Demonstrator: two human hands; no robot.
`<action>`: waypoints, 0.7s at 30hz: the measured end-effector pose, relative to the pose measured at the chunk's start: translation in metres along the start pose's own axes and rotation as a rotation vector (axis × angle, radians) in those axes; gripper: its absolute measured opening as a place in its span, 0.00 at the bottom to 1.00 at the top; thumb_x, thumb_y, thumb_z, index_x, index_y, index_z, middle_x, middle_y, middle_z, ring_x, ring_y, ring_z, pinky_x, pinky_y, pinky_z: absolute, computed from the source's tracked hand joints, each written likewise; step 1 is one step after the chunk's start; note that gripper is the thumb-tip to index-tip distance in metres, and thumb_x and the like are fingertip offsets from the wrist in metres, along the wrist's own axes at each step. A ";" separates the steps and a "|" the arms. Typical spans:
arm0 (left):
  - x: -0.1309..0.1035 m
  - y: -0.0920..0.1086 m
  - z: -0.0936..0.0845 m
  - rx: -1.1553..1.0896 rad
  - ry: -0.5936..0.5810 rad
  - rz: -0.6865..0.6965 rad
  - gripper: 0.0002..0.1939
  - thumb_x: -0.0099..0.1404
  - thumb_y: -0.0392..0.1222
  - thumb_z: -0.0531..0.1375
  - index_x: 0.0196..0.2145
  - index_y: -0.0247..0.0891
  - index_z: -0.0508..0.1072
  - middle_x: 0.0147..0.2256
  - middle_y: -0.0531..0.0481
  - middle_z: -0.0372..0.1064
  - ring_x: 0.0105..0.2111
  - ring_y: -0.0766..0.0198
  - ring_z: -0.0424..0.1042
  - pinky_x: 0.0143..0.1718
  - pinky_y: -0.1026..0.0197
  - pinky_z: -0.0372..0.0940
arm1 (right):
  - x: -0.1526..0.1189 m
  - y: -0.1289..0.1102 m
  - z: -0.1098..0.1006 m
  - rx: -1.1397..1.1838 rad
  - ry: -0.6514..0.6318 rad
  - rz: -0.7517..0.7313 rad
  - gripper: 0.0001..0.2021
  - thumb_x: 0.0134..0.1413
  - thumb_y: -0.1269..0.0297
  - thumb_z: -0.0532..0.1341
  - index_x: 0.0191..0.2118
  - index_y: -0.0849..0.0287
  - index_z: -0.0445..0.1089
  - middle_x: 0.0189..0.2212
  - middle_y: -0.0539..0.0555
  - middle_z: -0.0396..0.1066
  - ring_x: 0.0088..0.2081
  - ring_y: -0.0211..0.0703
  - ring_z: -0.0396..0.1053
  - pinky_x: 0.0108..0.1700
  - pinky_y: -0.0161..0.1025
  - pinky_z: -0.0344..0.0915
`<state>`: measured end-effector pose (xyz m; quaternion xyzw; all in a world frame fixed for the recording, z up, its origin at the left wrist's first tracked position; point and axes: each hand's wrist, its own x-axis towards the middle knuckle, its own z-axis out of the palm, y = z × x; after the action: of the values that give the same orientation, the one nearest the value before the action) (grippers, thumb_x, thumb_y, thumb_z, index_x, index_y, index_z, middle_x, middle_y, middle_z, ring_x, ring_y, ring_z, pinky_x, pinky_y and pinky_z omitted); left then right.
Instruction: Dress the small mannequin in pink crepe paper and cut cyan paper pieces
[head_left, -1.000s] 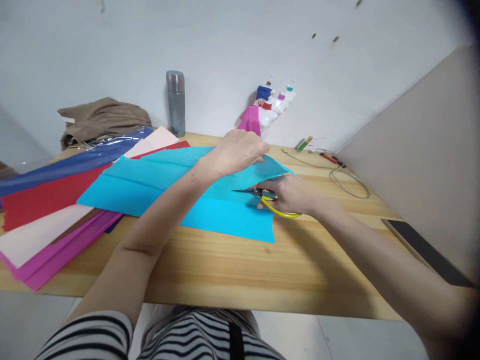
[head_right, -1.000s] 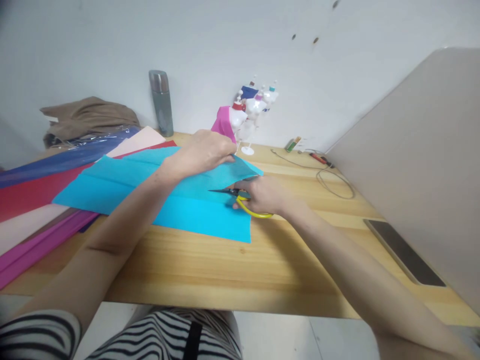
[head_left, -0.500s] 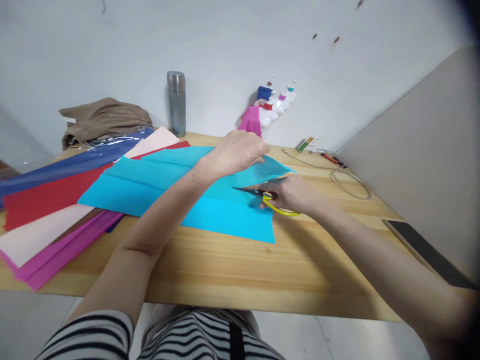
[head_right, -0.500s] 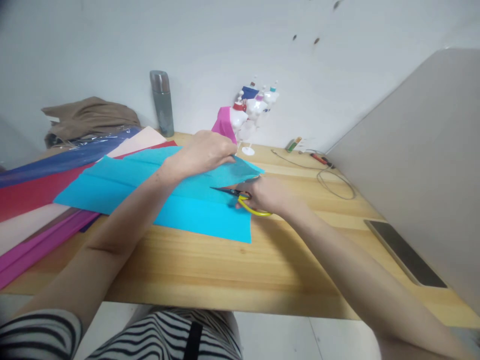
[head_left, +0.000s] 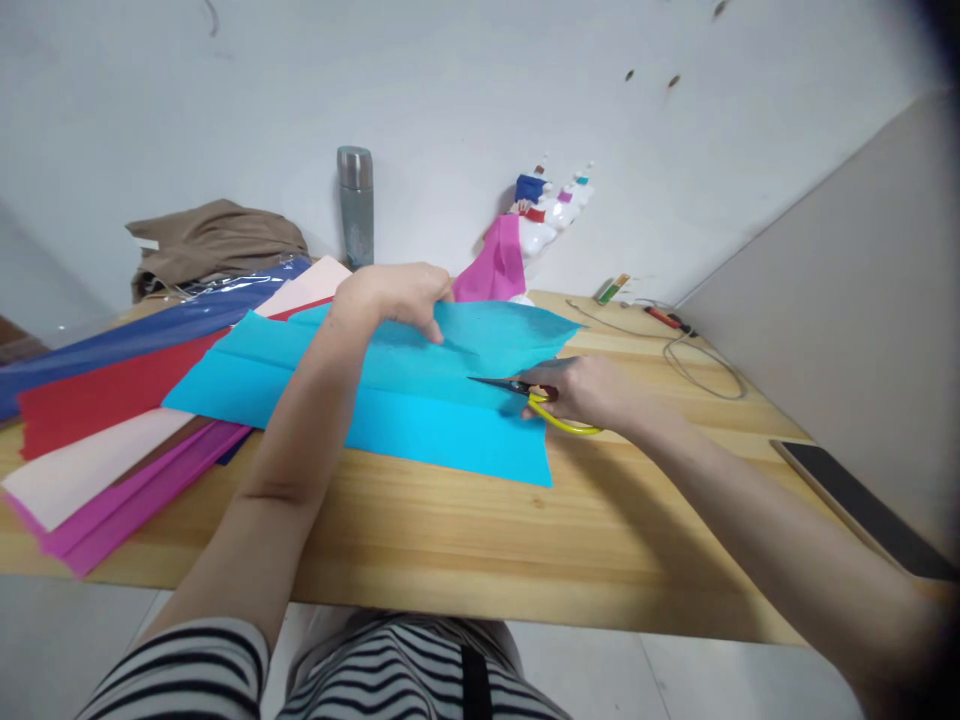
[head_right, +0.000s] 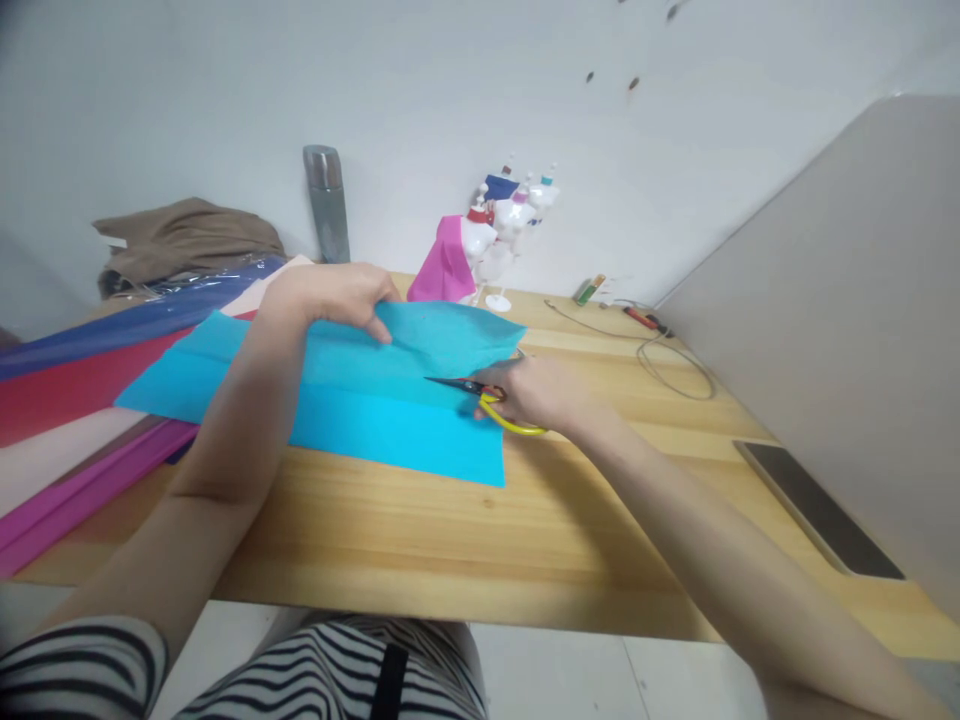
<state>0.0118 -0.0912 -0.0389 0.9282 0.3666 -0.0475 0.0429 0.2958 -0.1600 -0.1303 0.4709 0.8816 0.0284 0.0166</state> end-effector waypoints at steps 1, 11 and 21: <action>-0.001 -0.004 0.000 -0.016 0.007 -0.013 0.09 0.60 0.43 0.64 0.35 0.36 0.80 0.29 0.52 0.75 0.30 0.64 0.69 0.31 0.65 0.56 | 0.000 0.001 0.001 0.002 -0.002 0.009 0.15 0.60 0.53 0.65 0.50 0.47 0.81 0.36 0.57 0.81 0.34 0.49 0.76 0.29 0.37 0.56; -0.006 0.001 -0.006 -0.054 0.058 -0.053 0.07 0.59 0.40 0.64 0.32 0.36 0.82 0.25 0.51 0.74 0.29 0.62 0.67 0.31 0.62 0.54 | 0.000 -0.003 -0.002 0.062 -0.035 -0.034 0.25 0.63 0.46 0.62 0.61 0.49 0.74 0.40 0.58 0.80 0.34 0.48 0.75 0.32 0.37 0.58; -0.011 0.011 -0.007 -0.020 0.113 -0.003 0.06 0.58 0.34 0.62 0.32 0.34 0.81 0.27 0.50 0.76 0.28 0.63 0.65 0.30 0.63 0.53 | 0.002 -0.013 -0.009 0.161 -0.047 -0.091 0.26 0.63 0.52 0.63 0.65 0.48 0.70 0.43 0.58 0.80 0.39 0.49 0.76 0.39 0.39 0.64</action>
<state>0.0118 -0.1059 -0.0301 0.9283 0.3703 0.0088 0.0315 0.2831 -0.1663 -0.1227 0.4306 0.9009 -0.0544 0.0009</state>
